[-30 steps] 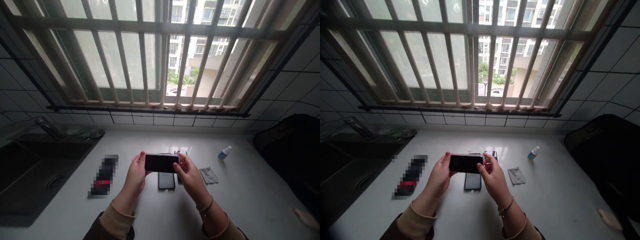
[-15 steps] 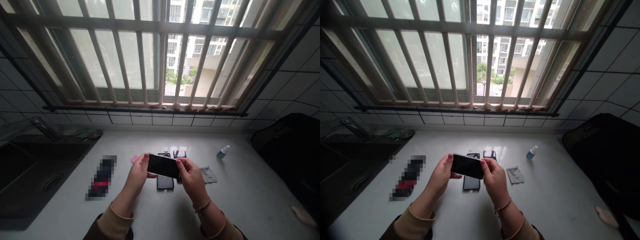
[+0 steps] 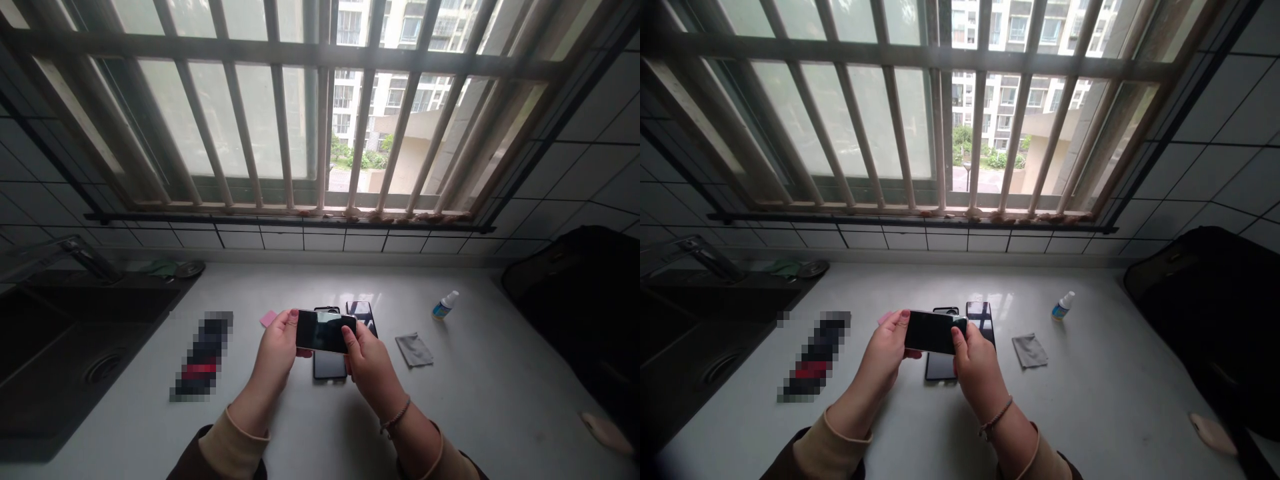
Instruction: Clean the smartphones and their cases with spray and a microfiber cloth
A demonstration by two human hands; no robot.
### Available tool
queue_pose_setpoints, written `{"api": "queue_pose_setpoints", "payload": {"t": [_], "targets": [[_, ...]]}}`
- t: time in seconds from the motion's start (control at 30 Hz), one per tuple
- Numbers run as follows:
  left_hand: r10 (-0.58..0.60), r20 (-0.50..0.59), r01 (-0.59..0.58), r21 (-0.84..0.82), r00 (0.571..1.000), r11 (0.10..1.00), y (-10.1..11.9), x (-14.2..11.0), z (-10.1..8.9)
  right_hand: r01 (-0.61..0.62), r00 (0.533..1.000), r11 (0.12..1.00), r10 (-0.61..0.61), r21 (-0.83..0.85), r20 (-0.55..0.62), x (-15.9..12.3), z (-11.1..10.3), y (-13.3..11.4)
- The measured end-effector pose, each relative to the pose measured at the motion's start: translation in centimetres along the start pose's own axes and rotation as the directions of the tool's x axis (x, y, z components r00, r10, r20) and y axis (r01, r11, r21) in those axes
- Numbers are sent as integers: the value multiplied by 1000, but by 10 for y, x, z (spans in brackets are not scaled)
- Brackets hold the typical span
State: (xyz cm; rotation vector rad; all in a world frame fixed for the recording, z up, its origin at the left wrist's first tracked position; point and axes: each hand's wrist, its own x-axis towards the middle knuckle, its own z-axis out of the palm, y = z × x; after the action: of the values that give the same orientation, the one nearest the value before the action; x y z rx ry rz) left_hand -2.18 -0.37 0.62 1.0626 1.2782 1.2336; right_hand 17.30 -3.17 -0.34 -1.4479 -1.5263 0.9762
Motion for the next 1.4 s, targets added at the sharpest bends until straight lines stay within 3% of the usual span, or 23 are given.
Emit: {"api": "queue_pose_setpoints", "payload": {"t": [0.13, 0.27, 0.33, 0.4, 0.47, 0.53, 0.57, 0.63, 0.77, 0.93, 1.1, 1.17, 1.27, 1.4], "targets": [[39, 19, -40, 94, 999, 995, 3, 13, -12, -69, 989, 982, 43, 177, 144, 1, -4, 0], [0, 112, -22, 193, 994, 981, 4, 24, -16, 6, 979, 980, -47, 198, 200, 1, -8, -1], [58, 121, -96, 337, 991, 937, 5, 28, -18, -14, 961, 977, -46, 214, 273, 0, -7, -2], [189, 94, -209, 558, 977, 803, 7, 31, -21, -110, 940, 962, 18, 251, 341, -2, -3, -2], [294, 104, -259, 790, 950, 556, 9, 35, -29, -188, 927, 937, 71, 294, 368, -3, 1, -1], [271, 147, -231, 923, 951, 309, 8, 40, -38, -204, 935, 918, 80, 339, 345, -4, 7, 1], [237, 156, -212, 948, 959, 236, 7, 43, -42, -196, 943, 914, 75, 356, 326, -5, 10, 2], [185, 141, -174, 969, 972, 173, 3, 47, -49, -170, 954, 915, 59, 365, 295, -7, 17, 3], [190, 87, -111, 987, 978, 118, -3, 55, -61, -138, 959, 948, 56, 285, 277, -8, 38, -5], [229, 63, -82, 994, 971, 76, -2, 63, -72, -75, 983, 996, 67, 42, 171, 5, 67, -26], [309, 90, -116, 991, 947, 67, 2, 57, -65, -78, 987, 993, 89, -89, 133, 19, 88, -29], [317, 95, -137, 984, 944, 111, 3, 49, -56, -68, 989, 989, 84, -128, 119, 19, 93, -29], [213, 66, -117, 964, 975, 237, 3, 35, -41, -21, 994, 979, 43, -203, 105, 15, 95, -31], [126, 29, -65, 955, 992, 289, 2, 28, -32, 13, 994, 948, 21, -317, 104, 7, 94, -38]]}}
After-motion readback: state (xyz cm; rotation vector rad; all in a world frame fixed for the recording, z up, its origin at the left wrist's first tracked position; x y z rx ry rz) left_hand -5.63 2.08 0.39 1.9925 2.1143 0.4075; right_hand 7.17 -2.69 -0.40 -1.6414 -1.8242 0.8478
